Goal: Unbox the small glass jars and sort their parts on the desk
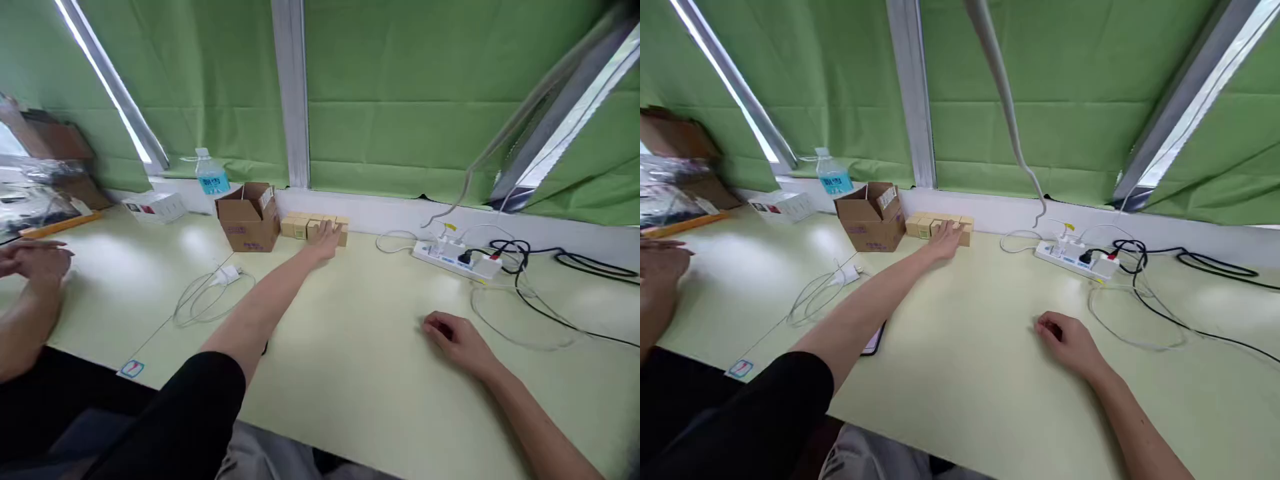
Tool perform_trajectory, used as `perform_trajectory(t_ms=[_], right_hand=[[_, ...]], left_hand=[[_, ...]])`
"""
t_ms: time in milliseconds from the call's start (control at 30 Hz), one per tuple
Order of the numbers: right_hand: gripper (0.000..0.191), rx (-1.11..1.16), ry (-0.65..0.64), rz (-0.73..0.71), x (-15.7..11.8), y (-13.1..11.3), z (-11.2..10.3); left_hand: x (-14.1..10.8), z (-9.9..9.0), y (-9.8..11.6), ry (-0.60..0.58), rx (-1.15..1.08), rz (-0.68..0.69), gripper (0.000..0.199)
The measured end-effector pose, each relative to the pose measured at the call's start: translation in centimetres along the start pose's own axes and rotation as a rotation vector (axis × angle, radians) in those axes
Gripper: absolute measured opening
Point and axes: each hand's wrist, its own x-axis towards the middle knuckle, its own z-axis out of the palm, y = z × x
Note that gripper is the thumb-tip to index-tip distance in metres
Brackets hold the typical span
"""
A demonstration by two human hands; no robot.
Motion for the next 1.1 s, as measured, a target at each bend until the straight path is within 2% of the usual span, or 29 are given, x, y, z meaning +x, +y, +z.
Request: perform_trajectory(t_ms=[233,400,567,633,667,767,800,867,933,1000,1100], right_hand=[[0.032,-0.016,0.010,-0.006,-0.4,-0.7,-0.2],[0.030,-0.033,0.023,-0.008,-0.4,-1.6,-0.2],[0.028,-0.074,0.042,-0.007,-0.4,-2.0,-0.2],[0.027,-0.083,0.057,-0.004,-0.3,-2.3,0.0],[0.027,-0.070,0.068,-0.007,-0.2,-2.6,0.2],[0.029,0.042,0.110,-0.079,0.1,-4.5,1.4],[0.034,0.090,0.121,-0.134,0.1,-5.5,2.0],[0.060,0.185,0.099,-0.254,0.4,-7.9,3.3],[0.079,0.286,0.025,-0.293,0.7,-10.5,4.7],[0.080,0.384,-0.053,-0.264,1.2,-12.8,5.8],[0.050,0.485,-0.169,-0.258,2.2,-14.9,6.6]], left_hand=[[1.2,-0.2,1.3,0.094,-0.013,0.067,0.064],[-0.4,-0.6,1.0,0.193,-0.030,0.130,0.063],[-5.9,-0.8,0.9,0.236,-0.052,0.314,0.075],[-9.0,-1.2,0.9,0.236,-0.066,0.413,0.071],[-10.7,-1.6,0.9,0.253,-0.090,0.506,0.066],[-15.6,-2.8,1.2,0.298,-0.203,0.674,0.056],[-17.1,-3.2,1.3,0.282,-0.239,0.691,0.053],[-19.3,-3.8,1.7,0.226,-0.268,0.693,0.048],[-20.6,-4.0,2.1,0.178,-0.304,0.681,0.049],[-20.9,-3.8,2.5,0.162,-0.344,0.679,0.054],[-20.4,-3.6,2.9,0.158,-0.375,0.680,0.058]])
